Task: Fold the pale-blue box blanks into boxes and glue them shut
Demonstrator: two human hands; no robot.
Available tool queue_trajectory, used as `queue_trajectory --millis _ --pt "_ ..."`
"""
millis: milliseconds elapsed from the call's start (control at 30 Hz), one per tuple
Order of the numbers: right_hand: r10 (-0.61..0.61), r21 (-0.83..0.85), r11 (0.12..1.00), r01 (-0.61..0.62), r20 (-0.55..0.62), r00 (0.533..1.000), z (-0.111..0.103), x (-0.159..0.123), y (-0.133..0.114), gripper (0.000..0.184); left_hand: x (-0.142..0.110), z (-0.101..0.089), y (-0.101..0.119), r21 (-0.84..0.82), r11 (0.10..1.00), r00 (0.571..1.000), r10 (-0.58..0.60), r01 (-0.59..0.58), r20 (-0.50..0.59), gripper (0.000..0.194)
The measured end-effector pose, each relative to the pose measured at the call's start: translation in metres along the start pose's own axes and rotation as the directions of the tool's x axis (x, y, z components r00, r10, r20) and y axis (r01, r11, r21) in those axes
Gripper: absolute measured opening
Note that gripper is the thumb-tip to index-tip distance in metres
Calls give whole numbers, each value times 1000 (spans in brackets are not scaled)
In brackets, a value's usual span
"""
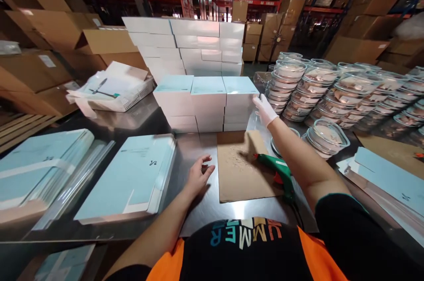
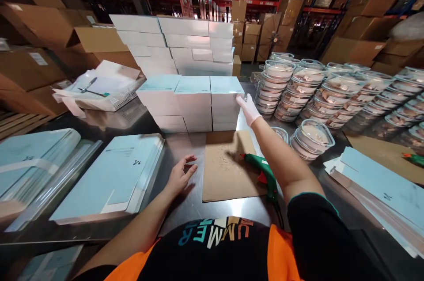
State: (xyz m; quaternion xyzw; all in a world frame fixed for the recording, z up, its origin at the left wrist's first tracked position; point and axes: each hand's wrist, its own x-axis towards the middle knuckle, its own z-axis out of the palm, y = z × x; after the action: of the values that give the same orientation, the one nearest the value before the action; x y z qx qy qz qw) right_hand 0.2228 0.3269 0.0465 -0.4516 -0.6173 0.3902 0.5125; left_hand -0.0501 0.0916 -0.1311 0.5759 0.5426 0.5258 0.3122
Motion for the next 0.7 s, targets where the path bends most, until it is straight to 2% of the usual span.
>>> queue_trajectory --millis 100,200,267,333,433,533,600,700 --pt "-26 -79 997 25 -13 1000 -18 -20 6 116 -2 5 2 -2 1000 999 -24 24 -23 57" --pt "-52 -190 980 56 26 998 -32 -32 8 120 7 13 18 14 999 999 -32 33 -38 55" --pt "-14 -238 971 25 49 999 -32 -34 10 121 31 19 38 6 1000 1000 -1 1 -6 51" --pt "33 -248 969 -21 47 998 -24 -30 12 119 69 23 63 -1 999 999 49 -49 6 47" --pt "76 -264 962 -74 -3 997 -7 -19 11 102 139 26 97 43 996 994 78 -75 -70 39" --pt "61 -327 943 -65 -20 998 7 -8 4 71 193 23 115 105 993 985 72 -56 -156 32" --pt "50 -374 926 -53 -20 999 13 -3 -2 55 212 19 119 144 989 977 70 -41 -200 29" --pt "50 -437 897 -66 -47 998 19 2 -7 46 223 16 117 181 983 975 62 -22 -215 25"
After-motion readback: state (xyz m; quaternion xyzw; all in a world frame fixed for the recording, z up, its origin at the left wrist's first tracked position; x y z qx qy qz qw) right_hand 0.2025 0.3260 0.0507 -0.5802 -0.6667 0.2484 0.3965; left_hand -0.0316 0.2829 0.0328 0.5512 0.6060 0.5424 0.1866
